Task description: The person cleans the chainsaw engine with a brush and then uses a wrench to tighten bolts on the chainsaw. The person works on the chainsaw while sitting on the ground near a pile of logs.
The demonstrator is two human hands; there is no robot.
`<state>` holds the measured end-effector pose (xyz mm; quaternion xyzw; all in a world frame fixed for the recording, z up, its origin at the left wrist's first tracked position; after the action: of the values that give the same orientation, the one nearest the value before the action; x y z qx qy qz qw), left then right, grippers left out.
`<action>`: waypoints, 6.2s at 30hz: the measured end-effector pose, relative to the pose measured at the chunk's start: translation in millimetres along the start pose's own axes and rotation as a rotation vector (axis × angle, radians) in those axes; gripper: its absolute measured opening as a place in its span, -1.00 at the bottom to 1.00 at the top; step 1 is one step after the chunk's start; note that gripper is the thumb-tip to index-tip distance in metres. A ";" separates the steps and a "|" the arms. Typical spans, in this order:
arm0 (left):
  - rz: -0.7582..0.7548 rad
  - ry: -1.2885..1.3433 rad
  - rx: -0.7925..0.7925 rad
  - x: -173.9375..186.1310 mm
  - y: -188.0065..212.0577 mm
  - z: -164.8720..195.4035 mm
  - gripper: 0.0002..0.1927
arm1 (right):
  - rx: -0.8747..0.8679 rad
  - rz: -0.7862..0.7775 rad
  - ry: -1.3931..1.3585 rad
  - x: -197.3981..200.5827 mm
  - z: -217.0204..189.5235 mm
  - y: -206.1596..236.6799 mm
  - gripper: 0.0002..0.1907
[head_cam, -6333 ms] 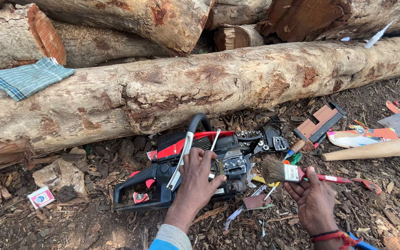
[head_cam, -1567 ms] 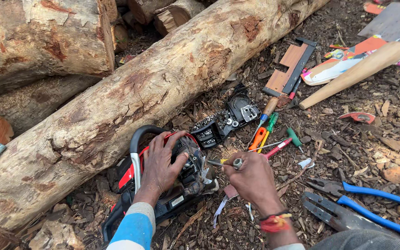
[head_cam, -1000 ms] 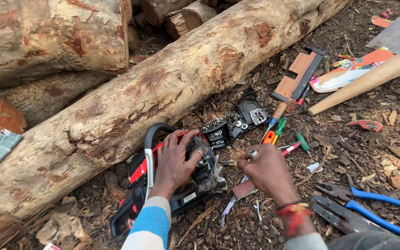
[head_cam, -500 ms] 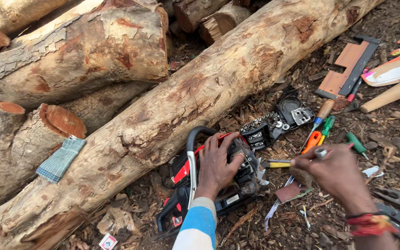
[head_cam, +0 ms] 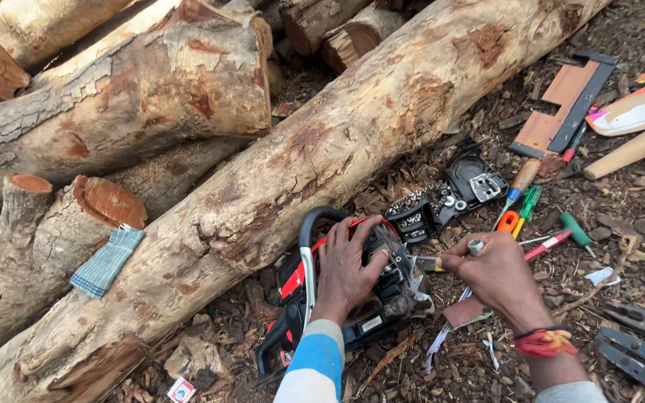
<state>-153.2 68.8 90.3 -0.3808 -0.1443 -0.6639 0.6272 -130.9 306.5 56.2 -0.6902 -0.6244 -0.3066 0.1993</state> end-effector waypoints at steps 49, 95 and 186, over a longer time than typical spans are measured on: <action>-0.020 0.014 0.046 -2.1 -0.7 -2.5 -0.38 | -0.290 -0.027 -0.631 -47.2 74.1 21.7 -0.82; -0.034 0.017 0.071 -4.8 -4.8 -10.3 -0.36 | -0.303 0.433 -0.823 -116.9 85.5 94.0 -0.77; 0.947 1.060 0.616 215.8 106.6 -176.4 0.04 | 0.521 0.399 0.763 -40.9 -324.2 63.7 -0.40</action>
<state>-93.4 -223.6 90.1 0.1583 0.1754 -0.3486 0.9070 -126.0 54.0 273.1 -0.5621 -0.4186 -0.3269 0.6340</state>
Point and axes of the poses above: each hand's wrist, its own y-axis away from the middle knuckle, its own x-axis out of the back of the hand, z = x × y, the point moved 10 cm from there along -y, towards the middle knuckle, and after that the axes turned 15 degrees about y, right-handed, at the moved point
